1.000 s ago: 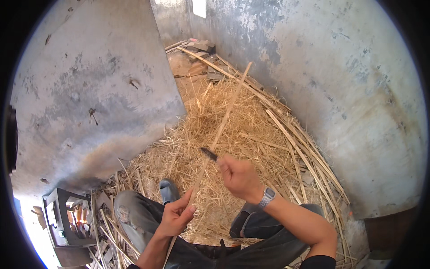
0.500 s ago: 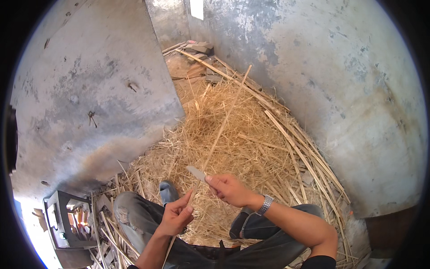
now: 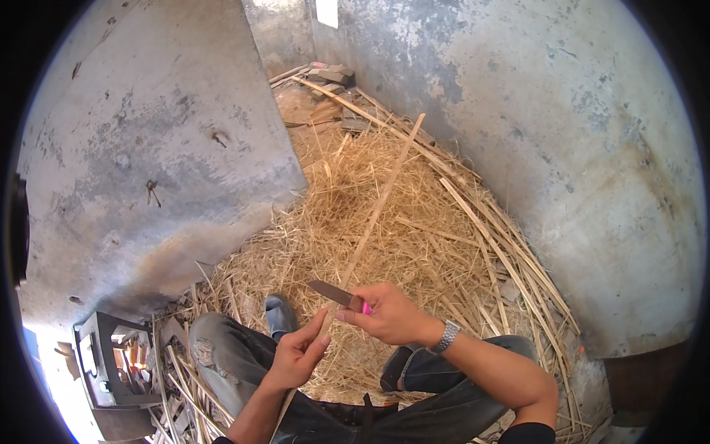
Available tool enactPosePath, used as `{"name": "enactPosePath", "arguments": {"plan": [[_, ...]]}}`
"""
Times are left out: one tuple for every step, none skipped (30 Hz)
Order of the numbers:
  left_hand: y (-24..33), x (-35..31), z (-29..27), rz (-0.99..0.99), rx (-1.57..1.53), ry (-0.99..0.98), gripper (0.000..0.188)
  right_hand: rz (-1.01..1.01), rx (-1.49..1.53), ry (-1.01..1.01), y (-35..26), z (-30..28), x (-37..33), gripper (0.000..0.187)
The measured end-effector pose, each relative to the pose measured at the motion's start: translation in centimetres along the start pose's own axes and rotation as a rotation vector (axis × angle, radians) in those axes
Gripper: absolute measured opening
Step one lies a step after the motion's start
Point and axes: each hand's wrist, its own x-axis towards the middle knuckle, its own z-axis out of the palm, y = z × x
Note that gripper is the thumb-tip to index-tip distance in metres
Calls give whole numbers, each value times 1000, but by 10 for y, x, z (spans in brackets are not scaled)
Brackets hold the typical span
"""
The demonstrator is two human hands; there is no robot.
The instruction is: The person scrapes and shapes a bamboo stick using a knife, shaving down the edges and surface along its length by hand.
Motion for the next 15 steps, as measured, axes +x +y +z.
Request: {"name": "enactPosePath", "arguments": {"plan": [[4, -3, -2, -193, -208, -45, 54, -17, 123, -16, 2, 0, 0, 26], [9, -4, -6, -387, -415, -87, 52, -17, 125, -19, 0, -1, 0, 26], [12, -4, -9, -389, -416, -85, 52, 113, 294, -60, -5, -3, 0, 23], [14, -2, -14, -435, -619, -69, 52, 243, 462, -102, -9, -6, 0, 19], [19, -1, -19, -478, -822, -49, 51, 243, 463, -106, -11, -10, -1, 19], [24, 2, -26, -477, -827, -54, 51, 205, 564, -134, -13, -16, -4, 20], [30, 4, -35, -445, -907, 13, 52, 166, 664, -161, -15, -22, -6, 21], [33, 5, -43, -412, -978, 89, 52, 165, 665, -166, -17, -26, -6, 21], [30, 4, -48, -394, -922, 84, 56, 102, 461, -82, -20, -31, -6, 22], [30, 3, -48, -393, -920, 86, 56, 40, 256, 1, -23, -33, -6, 24], [29, 2, -48, -394, -934, 44, 56, 40, 258, -3, -27, -33, -6, 24], [28, 0, -47, -396, -947, 1, 56, 21, 12, 116, -32, -31, -5, 24], [26, -1, -45, -396, -946, 6, 56, 1, -235, 234, -34, -30, -4, 25], [24, 0, -42, -418, -932, -57, 58, 4, -237, 237, -33, -28, -4, 25], [23, 0, -39, -439, -917, -120, 61, -8, -214, 323, -29, -27, -3, 25]]}}
